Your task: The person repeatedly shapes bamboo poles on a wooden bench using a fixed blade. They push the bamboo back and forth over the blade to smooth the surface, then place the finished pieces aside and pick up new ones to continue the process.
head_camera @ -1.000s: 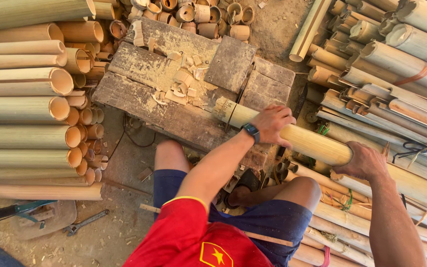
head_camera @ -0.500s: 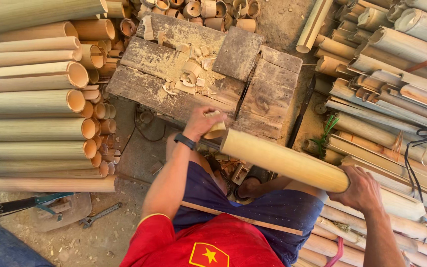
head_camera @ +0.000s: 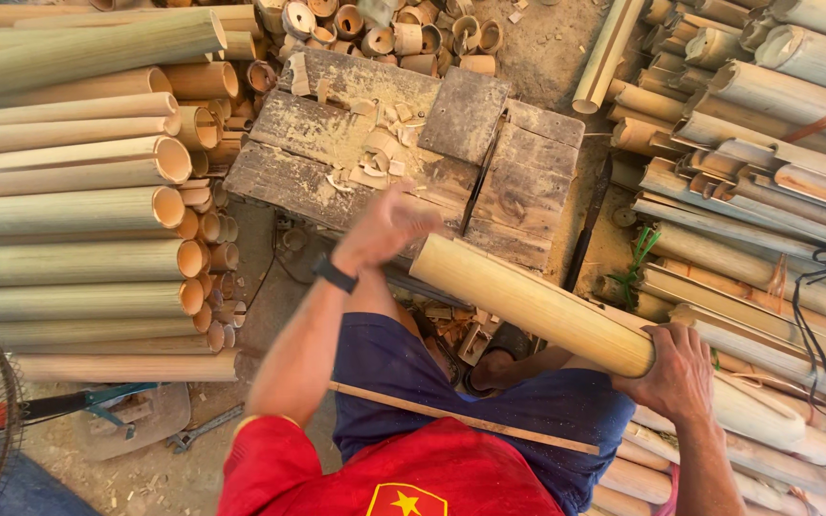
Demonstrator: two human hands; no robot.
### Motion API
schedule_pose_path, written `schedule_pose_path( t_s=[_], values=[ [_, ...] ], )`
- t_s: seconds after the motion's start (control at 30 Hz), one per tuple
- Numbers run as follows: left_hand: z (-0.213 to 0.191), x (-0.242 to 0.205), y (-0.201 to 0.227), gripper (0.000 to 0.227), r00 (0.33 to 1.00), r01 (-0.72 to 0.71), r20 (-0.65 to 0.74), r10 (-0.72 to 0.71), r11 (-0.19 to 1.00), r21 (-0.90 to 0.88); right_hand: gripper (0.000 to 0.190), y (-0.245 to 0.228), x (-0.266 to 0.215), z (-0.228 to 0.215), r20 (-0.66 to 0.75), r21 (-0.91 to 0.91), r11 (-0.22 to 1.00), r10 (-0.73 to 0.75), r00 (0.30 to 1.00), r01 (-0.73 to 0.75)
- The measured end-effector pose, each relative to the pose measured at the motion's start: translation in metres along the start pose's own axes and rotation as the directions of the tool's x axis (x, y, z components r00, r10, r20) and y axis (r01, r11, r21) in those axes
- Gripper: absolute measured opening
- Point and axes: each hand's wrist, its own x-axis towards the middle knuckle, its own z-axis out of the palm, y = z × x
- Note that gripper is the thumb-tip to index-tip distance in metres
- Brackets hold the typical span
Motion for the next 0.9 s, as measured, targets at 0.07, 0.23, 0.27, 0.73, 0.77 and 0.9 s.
schedule_pose_path(
  t_s=[0.07,0.23,0.27,0.73,0.77,0.9],
  values=[
    [0.029,-0.020,-0.012,0.097,0.996,-0.039,0.070,0.057,0.973,-0.225,0.087,-0.009,0.000,0.006,-0.068,-0.007,1.000,0.001,0.998,-0.001],
    [0.072,-0.040,-0.026,0.075,0.951,-0.236,-0.299,0.075,0.801,-0.550,0.058,0.001,-0.007,0.026,-0.091,0.126,0.992,-0.001,0.996,0.013],
    [0.079,-0.040,-0.024,0.071,0.908,-0.315,-0.406,0.104,0.809,-0.497,0.046,0.005,-0.012,0.033,-0.164,0.161,0.986,-0.021,0.986,0.048],
    [0.101,-0.035,-0.010,0.025,0.709,-0.465,-0.695,0.118,0.819,-0.336,0.048,0.040,-0.012,0.152,-0.560,0.062,0.973,-0.152,0.815,0.224],
    [0.103,-0.037,-0.010,0.025,0.708,-0.461,-0.698,0.109,0.820,-0.340,0.044,0.034,-0.016,0.157,-0.588,0.169,0.924,-0.186,0.788,0.344],
    [0.104,-0.041,-0.008,0.025,0.710,-0.476,-0.698,0.094,0.795,-0.376,0.028,-0.013,-0.017,0.192,-0.474,0.630,0.694,-0.011,0.880,0.348]
  ],
)
